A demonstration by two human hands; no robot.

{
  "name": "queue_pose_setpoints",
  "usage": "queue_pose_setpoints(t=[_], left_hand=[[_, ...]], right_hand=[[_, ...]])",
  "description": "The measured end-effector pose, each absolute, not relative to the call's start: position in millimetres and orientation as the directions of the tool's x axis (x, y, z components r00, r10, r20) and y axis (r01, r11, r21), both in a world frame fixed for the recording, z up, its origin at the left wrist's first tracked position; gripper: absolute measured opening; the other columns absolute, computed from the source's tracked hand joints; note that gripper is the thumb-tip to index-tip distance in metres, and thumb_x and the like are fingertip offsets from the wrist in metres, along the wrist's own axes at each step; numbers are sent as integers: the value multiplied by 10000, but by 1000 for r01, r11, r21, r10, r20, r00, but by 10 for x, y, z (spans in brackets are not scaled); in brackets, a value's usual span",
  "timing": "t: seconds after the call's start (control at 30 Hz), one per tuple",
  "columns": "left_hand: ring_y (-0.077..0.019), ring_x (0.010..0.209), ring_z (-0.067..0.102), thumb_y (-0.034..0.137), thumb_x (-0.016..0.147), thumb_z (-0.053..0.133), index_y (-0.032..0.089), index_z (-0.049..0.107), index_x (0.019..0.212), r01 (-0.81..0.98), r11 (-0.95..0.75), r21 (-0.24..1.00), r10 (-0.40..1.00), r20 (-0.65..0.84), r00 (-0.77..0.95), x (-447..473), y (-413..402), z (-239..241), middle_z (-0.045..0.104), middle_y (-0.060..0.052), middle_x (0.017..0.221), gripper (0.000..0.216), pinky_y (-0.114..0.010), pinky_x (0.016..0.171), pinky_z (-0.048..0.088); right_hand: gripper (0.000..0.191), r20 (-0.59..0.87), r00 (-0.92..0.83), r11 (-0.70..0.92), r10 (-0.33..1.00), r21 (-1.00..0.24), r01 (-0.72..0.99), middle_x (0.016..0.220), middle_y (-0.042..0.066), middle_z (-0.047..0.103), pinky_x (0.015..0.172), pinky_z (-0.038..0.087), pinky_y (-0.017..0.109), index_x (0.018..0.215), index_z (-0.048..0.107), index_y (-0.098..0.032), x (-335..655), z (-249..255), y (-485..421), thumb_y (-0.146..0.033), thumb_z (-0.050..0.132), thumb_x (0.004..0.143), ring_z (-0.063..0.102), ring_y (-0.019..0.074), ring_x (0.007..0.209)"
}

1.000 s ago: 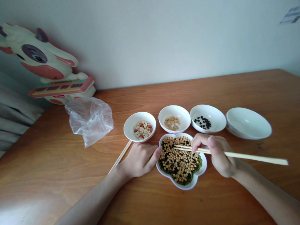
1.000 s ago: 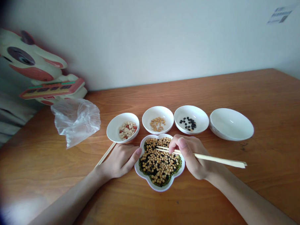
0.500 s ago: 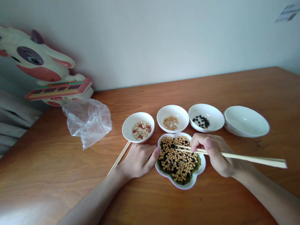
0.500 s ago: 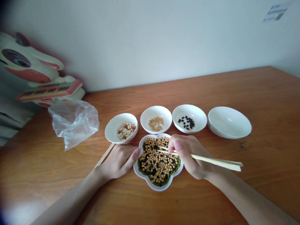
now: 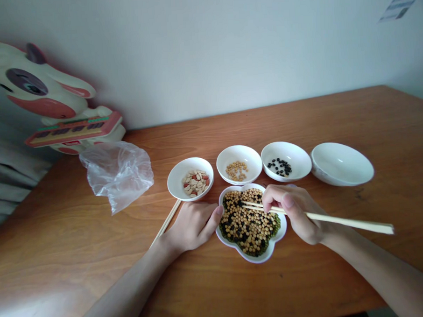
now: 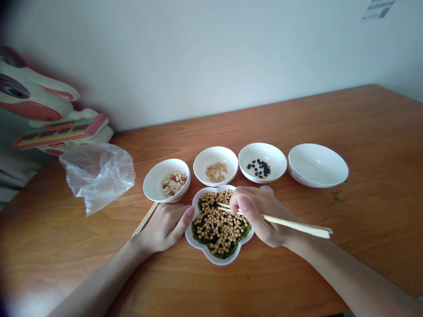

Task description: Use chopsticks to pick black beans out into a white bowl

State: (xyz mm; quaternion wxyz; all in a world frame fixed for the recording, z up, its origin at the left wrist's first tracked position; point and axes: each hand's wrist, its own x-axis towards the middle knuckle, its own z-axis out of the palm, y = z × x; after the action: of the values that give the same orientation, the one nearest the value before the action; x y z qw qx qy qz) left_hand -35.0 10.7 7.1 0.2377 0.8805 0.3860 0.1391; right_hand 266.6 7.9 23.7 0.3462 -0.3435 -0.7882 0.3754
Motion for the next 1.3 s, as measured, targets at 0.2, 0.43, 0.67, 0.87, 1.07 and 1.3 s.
queue_pose_setpoints(t=[0.2, 0.43, 0.67, 0.87, 1.07, 1.3], left_hand=[[-133, 604, 496, 325, 1128, 279, 190, 468, 739, 615, -586, 528, 749, 62, 660, -361, 103, 57, 591, -15, 704, 453, -298, 668, 370], [-133, 619, 492, 322, 1129, 282, 188, 461, 745, 621, -580, 527, 752, 53, 657, -357, 103, 46, 582, -10, 713, 445, -311, 676, 355], [-129, 606, 485, 324, 1127, 283, 186, 454, 742, 615, -575, 540, 753, 55, 656, -355, 98, 68, 584, -9, 709, 442, -300, 669, 356], [-127, 607, 479, 321, 1127, 289, 187, 450, 743, 613, -577, 540, 753, 60, 656, -366, 100, 47, 577, -6, 708, 438, -302, 666, 351], [-127, 602, 478, 323, 1126, 286, 187, 454, 733, 615, -577, 538, 753, 59, 655, -355, 103, 56, 574, -7, 697, 448, -307, 667, 357], [-125, 602, 464, 323, 1128, 284, 187, 460, 740, 621, -586, 520, 752, 65, 656, -366, 103, 33, 575, -3, 700, 448, -314, 663, 333]], right_hand=[[574, 352, -479, 500, 804, -836, 225, 756, 26, 606, 654, 382, 330, 852, 645, -197, 2654, 194, 63, -500, 247, 1135, 527, 164, 661], [648, 298, -473, 447, 829, -861, 242, 731, 21, 590, 640, 373, 335, 818, 613, -208, 2674, 198, 87, -599, 188, 1111, 514, 173, 650], [654, 266, -475, 432, 839, -855, 286, 739, 25, 600, 653, 375, 339, 825, 605, -205, 2665, 228, 94, -619, 182, 1103, 519, 176, 663], [638, 271, -487, 442, 830, -852, 279, 749, 24, 592, 665, 381, 337, 831, 617, -201, 2656, 248, 85, -581, 193, 1116, 526, 171, 672], [597, 270, -483, 448, 833, -842, 301, 731, 14, 581, 667, 383, 328, 824, 603, -205, 2642, 267, 97, -532, 209, 1131, 526, 165, 670], [479, 313, -469, 480, 826, -826, 295, 764, 26, 613, 689, 415, 333, 851, 612, -200, 2642, 237, 96, -401, 291, 1144, 573, 173, 699]])
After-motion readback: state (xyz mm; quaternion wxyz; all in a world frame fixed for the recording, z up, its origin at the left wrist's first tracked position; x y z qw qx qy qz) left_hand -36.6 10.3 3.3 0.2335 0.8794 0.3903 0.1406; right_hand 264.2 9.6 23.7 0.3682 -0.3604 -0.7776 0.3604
